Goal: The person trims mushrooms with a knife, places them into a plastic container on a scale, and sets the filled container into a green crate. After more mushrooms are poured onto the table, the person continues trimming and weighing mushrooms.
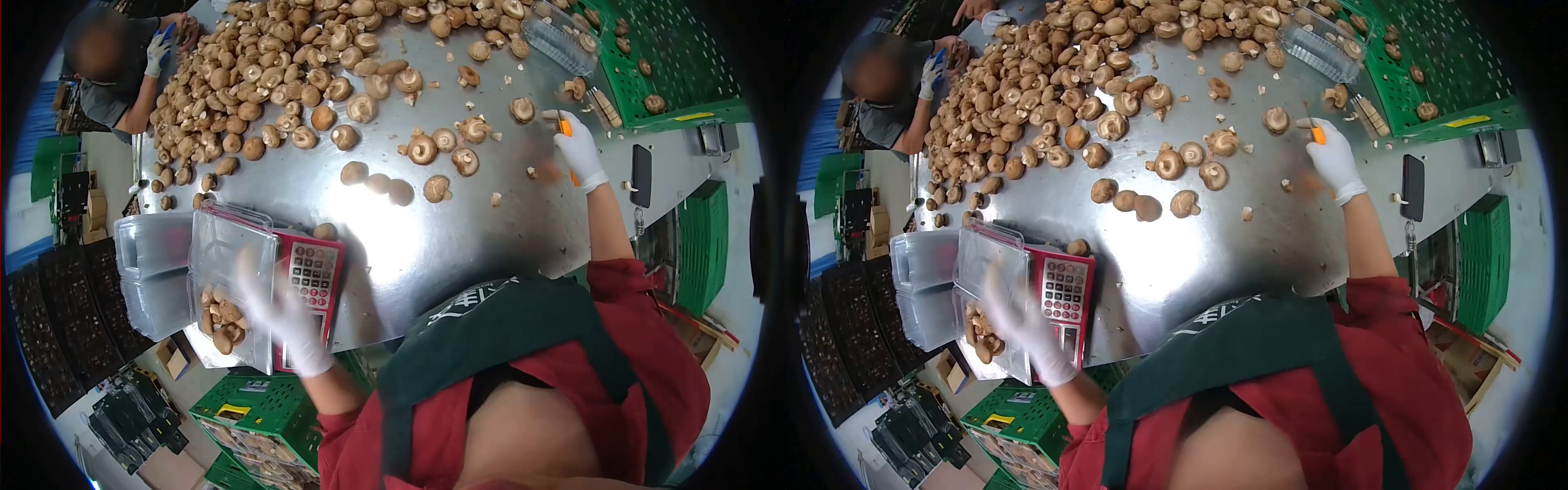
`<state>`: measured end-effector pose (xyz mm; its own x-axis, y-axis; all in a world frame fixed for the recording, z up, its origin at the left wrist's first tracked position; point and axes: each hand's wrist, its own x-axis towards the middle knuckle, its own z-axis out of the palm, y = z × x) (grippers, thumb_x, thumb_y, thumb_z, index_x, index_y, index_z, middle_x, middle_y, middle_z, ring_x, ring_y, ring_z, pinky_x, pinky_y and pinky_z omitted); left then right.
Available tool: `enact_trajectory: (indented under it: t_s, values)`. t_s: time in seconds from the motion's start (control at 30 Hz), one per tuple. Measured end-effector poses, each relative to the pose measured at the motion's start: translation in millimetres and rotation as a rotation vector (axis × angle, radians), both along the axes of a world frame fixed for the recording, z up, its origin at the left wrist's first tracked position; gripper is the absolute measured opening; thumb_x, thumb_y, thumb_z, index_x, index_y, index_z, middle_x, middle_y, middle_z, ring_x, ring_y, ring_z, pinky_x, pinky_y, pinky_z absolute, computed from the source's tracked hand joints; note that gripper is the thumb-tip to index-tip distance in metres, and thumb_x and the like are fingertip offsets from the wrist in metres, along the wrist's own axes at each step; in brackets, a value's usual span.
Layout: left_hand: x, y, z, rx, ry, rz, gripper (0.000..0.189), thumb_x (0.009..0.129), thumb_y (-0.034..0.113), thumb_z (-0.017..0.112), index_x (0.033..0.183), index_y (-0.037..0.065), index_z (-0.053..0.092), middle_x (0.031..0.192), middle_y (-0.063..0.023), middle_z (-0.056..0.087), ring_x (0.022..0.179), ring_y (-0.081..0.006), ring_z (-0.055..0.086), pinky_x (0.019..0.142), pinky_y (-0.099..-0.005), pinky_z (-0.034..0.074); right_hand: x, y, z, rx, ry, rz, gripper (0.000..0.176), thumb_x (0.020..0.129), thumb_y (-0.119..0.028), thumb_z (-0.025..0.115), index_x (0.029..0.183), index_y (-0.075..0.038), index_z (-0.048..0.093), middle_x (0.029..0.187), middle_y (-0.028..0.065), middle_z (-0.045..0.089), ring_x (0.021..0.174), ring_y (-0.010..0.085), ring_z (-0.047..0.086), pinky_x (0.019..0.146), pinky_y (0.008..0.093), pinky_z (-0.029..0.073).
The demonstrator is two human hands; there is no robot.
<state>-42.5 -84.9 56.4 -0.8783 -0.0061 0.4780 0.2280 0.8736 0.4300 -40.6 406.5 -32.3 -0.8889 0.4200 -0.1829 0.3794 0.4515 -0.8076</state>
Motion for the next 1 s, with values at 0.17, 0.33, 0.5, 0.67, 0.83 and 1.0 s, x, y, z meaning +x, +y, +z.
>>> enact_trajectory:
  t_s: [0.17, 0.33, 0.5, 0.67, 0.83, 1.0]
  values:
    - [-58.8, 86.8, -97.7, 0.179, -0.293, -0.269, 0.047, 0.085, -0.006, 0.051, 0.130, 0.003, 0.055, 0.134, -0.0235, 0.052, 0.125, -0.0393, 0.049, 0.107, -0.0425, 0.039, -7.1, 11.8, -13.2, -0.487, -0.021, -0.081, 0.053, 0.075, 0.006, 0.046, 0.125, 0.000, 0.060, 0.129, 0.0099, 0.060, 0.125, 0.0208, 0.053, 0.094, 0.0286, 0.045]
    - [-69.4, 110.5, -80.6, 1.024, -0.729, -0.251, 0.042, 0.092, -0.004, 0.047, 0.134, -0.003, 0.048, 0.129, -0.0215, 0.055, 0.117, -0.0301, 0.057, 0.098, -0.0393, 0.047, -9.9, 19.1, -13.8, -0.550, -0.032, -0.059, 0.054, 0.076, 0.003, 0.045, 0.129, 0.000, 0.058, 0.131, 0.0109, 0.059, 0.129, 0.0219, 0.050, 0.096, 0.0279, 0.044]
    - [-60.1, 104.8, -71.9, 1.591, -0.866, -0.361, 0.040, 0.097, 0.008, 0.058, 0.135, -0.001, 0.049, 0.122, -0.0141, 0.062, 0.107, -0.0214, 0.062, 0.092, -0.0310, 0.049, -14.4, 18.6, -11.9, -0.557, -0.048, -0.036, 0.054, 0.077, 0.002, 0.045, 0.130, 0.002, 0.057, 0.131, 0.0114, 0.059, 0.128, 0.0221, 0.052, 0.097, 0.0292, 0.044]
    - [-54.0, 101.6, -72.9, 1.679, -0.880, -0.346, 0.032, 0.097, 0.010, 0.059, 0.127, -0.002, 0.052, 0.117, -0.0143, 0.061, 0.107, -0.0225, 0.060, 0.093, -0.0354, 0.049, -18.5, 14.0, -13.7, -0.579, -0.071, 0.024, 0.056, 0.078, 0.001, 0.046, 0.133, 0.002, 0.054, 0.132, 0.0121, 0.059, 0.124, 0.0213, 0.054, 0.097, 0.0287, 0.044]
    - [-47.3, 112.1, -65.6, 1.292, -0.622, -0.133, 0.035, 0.098, 0.000, 0.051, 0.132, 0.000, 0.046, 0.126, -0.0161, 0.053, 0.116, -0.0212, 0.054, 0.089, -0.0387, 0.054, -26.0, 5.7, -7.8, -0.607, 0.058, 0.027, 0.055, 0.079, 0.000, 0.048, 0.134, 0.001, 0.054, 0.124, 0.0100, 0.063, 0.109, 0.0154, 0.060, 0.089, 0.0258, 0.047]
    - [-31.6, 133.7, -120.0, 1.019, -0.502, -0.264, 0.053, 0.093, -0.002, 0.048, 0.144, -0.003, 0.033, 0.130, -0.0162, 0.051, 0.123, -0.0241, 0.048, 0.107, -0.0351, 0.039, -59.2, -5.1, -9.0, -0.733, -0.096, 0.340, 0.056, 0.081, -0.006, 0.047, 0.136, 0.002, 0.052, 0.120, 0.0081, 0.062, 0.105, 0.0140, 0.059, 0.092, 0.0257, 0.047]
